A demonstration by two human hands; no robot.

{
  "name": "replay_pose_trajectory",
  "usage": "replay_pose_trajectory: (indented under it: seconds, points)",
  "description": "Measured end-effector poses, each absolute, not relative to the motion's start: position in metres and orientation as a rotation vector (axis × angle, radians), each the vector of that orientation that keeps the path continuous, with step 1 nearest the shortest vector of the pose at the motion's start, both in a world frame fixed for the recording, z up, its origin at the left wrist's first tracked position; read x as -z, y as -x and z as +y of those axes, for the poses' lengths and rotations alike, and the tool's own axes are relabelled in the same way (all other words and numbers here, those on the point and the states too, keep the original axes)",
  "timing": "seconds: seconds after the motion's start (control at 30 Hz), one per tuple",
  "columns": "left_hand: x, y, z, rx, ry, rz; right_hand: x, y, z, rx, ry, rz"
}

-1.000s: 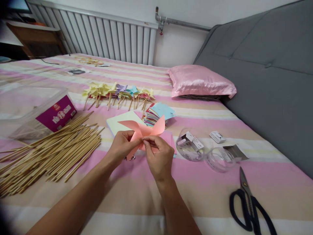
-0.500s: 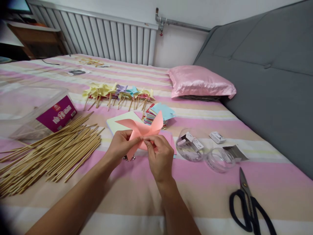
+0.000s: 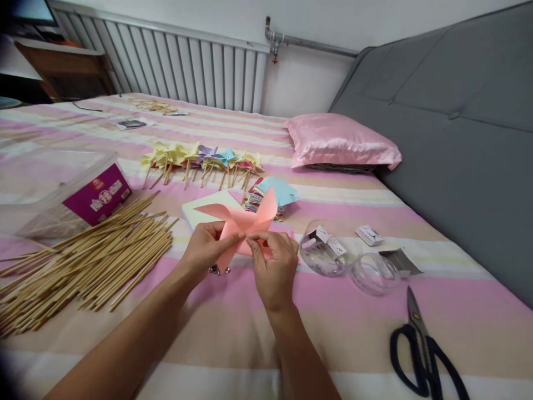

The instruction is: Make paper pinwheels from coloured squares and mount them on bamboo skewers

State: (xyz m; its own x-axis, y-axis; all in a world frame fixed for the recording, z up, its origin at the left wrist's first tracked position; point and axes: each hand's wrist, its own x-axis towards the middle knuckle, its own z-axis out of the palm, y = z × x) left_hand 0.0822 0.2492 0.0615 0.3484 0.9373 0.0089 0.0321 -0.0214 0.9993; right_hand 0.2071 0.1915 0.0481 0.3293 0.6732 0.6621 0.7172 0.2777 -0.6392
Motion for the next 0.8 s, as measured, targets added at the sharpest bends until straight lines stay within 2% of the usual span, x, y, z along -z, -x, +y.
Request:
replay_pose_trajectory:
  seconds: [0.23,0.8]
  points:
    - [-0.0660,-0.0857,0.2470,-0.963,-1.524,0.990,-0.0470,-0.2082,0.1928,0.132,1.441,-1.432]
    - [-0.0581,-0.0819,0.2509,-0.953,-1.395,0.953,-0.0485,-0.2053,0.1923,0.269,1.413,-1.485]
